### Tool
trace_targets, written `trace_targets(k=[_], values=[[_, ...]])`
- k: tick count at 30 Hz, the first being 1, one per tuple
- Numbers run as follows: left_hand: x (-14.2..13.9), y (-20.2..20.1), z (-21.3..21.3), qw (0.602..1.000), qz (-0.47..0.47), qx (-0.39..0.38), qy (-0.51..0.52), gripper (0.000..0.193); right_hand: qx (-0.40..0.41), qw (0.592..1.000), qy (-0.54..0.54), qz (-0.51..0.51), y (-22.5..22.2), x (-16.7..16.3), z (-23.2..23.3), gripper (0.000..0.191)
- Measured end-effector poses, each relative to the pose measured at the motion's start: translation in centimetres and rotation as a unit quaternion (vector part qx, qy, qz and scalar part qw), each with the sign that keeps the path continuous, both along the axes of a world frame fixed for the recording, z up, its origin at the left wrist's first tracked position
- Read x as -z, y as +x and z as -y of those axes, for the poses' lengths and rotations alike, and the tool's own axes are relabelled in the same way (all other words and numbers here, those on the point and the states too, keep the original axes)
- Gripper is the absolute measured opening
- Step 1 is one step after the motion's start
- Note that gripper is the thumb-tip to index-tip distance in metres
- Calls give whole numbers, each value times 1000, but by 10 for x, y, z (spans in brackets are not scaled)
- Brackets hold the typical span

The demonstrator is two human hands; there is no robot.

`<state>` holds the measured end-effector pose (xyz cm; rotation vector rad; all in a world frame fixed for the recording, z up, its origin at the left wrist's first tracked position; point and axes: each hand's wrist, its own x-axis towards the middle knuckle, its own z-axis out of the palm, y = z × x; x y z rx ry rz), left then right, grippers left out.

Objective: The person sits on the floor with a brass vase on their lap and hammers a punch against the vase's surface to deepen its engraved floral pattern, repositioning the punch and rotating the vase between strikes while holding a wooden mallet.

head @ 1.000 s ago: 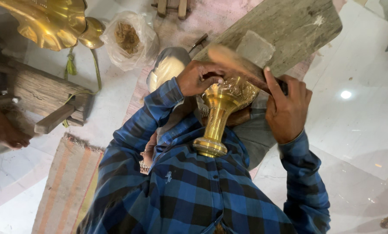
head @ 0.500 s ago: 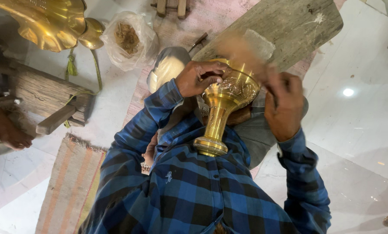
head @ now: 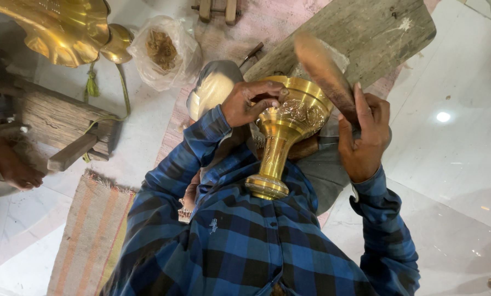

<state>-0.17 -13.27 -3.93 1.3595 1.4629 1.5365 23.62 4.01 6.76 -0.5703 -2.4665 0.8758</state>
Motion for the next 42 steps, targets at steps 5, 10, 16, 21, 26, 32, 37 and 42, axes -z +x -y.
trace_targets(k=[5, 10, 16, 21, 26, 32, 37, 42], values=[[-1, -3, -3, 999, 4, 21, -48, 37, -9, 1000, 20, 4, -3, 2, 2, 67], [-2, -4, -6, 996, -41, 21, -71, 28, -6, 985, 146, 93, -7, 4, -5, 66], [-10, -3, -7, 993, -56, 6, -100, 34, -18, 972, 195, 131, -6, 0, -8, 71], [-7, 1, 3, 999, -7, 17, -38, 38, 27, 996, -73, -37, -3, -2, -4, 58], [2, 4, 4, 1000, -15, -12, -8, 37, 2, 1000, -1, 0, -1, -3, -3, 60], [6, 1, 2, 998, -17, -8, -53, 40, -13, 1000, -4, 1, -3, 0, 4, 60], [6, 0, 2, 999, -41, -8, -8, 38, -12, 1000, -16, -11, -3, 4, 4, 58], [2, 2, 4, 999, -24, 8, -44, 33, -33, 981, 183, 58, -7, 3, -2, 62]])
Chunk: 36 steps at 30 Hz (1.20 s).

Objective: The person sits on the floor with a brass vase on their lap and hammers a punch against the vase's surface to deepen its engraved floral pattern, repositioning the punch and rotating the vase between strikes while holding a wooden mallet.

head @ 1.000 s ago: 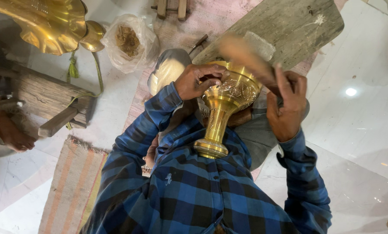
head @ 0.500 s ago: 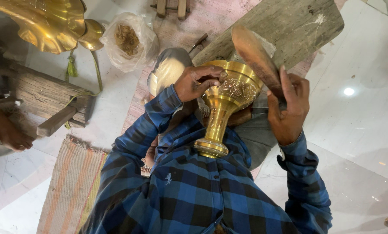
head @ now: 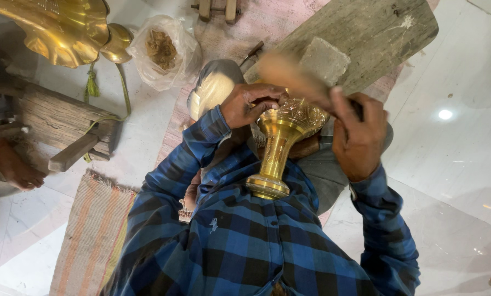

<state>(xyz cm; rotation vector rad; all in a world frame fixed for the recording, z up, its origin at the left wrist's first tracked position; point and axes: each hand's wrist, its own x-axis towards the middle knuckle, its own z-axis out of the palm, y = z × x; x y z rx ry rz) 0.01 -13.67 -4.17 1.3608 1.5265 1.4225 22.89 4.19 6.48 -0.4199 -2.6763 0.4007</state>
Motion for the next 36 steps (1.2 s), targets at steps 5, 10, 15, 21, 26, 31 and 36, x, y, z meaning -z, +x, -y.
trace_targets(k=[5, 10, 15, 21, 26, 31, 36], values=[[-6, -1, -2, 1000, 5, 6, 18, 34, 7, 991, -135, -21, -4, -11, 6, 68], [-13, -3, -3, 1000, -11, 6, -6, 31, 44, 999, -23, 21, -1, -20, 5, 65], [-13, -2, -2, 1000, -21, -9, -2, 32, 27, 994, 54, 88, 6, -16, 5, 65], [-8, -3, 0, 999, -40, -1, -4, 27, 45, 983, -170, -56, 10, -11, 16, 65], [0, 2, 10, 996, 35, -34, 74, 26, 77, 996, -4, 50, 26, -8, 20, 65], [12, 7, 15, 949, 223, -192, 111, 36, 134, 980, -145, 19, 48, 19, 27, 60], [13, 20, 15, 932, 296, -183, 101, 33, 162, 961, -221, 28, 73, 56, 34, 62]])
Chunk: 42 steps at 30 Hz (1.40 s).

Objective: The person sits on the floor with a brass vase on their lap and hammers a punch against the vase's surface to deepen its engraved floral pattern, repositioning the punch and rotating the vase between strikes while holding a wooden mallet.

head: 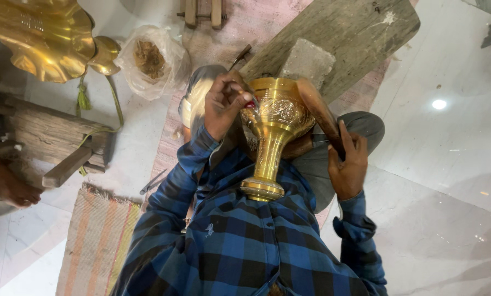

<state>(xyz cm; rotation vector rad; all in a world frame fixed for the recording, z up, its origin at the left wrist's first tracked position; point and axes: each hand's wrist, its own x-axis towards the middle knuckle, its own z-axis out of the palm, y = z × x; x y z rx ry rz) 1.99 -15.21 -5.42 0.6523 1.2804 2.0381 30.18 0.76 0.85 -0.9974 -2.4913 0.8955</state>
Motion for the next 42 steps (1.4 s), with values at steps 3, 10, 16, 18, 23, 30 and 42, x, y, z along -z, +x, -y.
trace_targets(k=[3, 10, 16, 18, 23, 30, 42], values=[[-2, 7, -6, 999, 33, 14, -27, 34, 79, 996, -17, -36, 5, 23, 14, 61], [-6, 16, -23, 998, 9, 43, -39, 45, 107, 993, -33, -29, 16, 33, 34, 62], [-22, 14, -47, 984, -132, 77, -94, 47, 75, 997, 2, -11, 19, 25, 15, 66], [-28, 10, -56, 974, -160, 95, -126, 48, 54, 998, 16, -31, 20, 21, 6, 66], [-34, -2, -82, 949, -256, 138, -120, 52, -4, 995, 83, 57, 19, 4, -24, 67], [-32, -3, -90, 933, -287, 131, -172, 56, -83, 967, 174, 168, 5, -30, -68, 67], [-43, 2, -89, 932, -317, 88, -150, 54, -115, 987, 110, -8, -37, -82, -105, 63]])
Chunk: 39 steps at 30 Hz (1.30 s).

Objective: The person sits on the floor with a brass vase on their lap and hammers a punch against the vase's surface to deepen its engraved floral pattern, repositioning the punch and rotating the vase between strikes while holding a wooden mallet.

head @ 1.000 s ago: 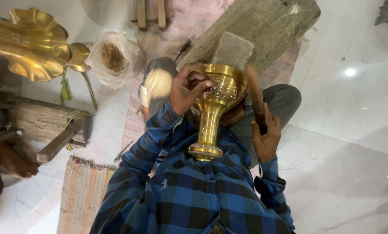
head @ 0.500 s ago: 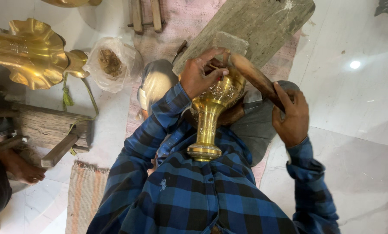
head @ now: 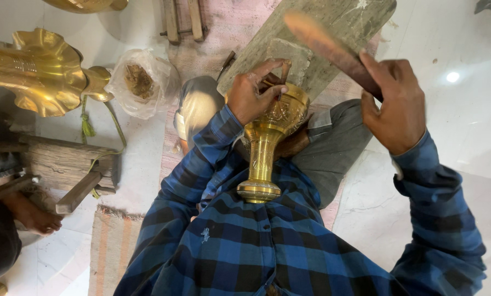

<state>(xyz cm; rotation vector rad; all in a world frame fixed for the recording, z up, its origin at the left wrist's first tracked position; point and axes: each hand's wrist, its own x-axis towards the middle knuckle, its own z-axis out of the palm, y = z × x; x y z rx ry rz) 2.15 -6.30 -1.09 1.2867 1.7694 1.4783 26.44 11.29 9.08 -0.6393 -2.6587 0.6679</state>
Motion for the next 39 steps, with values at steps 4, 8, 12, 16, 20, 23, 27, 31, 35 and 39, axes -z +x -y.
trace_targets(k=[4, 8, 12, 16, 20, 23, 27, 31, 35, 39], values=[[-10, 3, 1, 992, 50, -19, -114, 51, -55, 988, 103, 98, -20, -17, -6, 64], [-14, 5, 4, 997, 33, -26, -57, 50, -62, 997, 37, 31, -29, -23, -2, 67], [-10, 6, 1, 995, 28, -49, -83, 53, -87, 965, 189, 162, -27, -13, -9, 71], [-8, 5, 1, 995, 28, -43, -84, 50, -71, 991, 90, 75, -27, 3, -16, 64], [-11, 6, 3, 993, -62, -51, -86, 54, -70, 980, 139, 125, -27, 1, -17, 68], [-14, 7, 3, 994, 34, -33, -102, 51, -52, 998, 14, 17, -30, -4, -6, 67], [-16, 8, 4, 998, 9, -24, -57, 50, -56, 986, 148, 48, -28, -16, -2, 73], [-17, 6, 6, 997, 54, -17, -59, 51, -32, 999, 17, -21, -24, -16, 2, 63], [-15, 7, 6, 995, 45, -35, -88, 51, -36, 998, -8, -40, -24, -4, 0, 63], [-8, 8, 4, 997, 12, -41, -63, 50, -80, 987, 112, 84, -26, 2, -10, 71]])
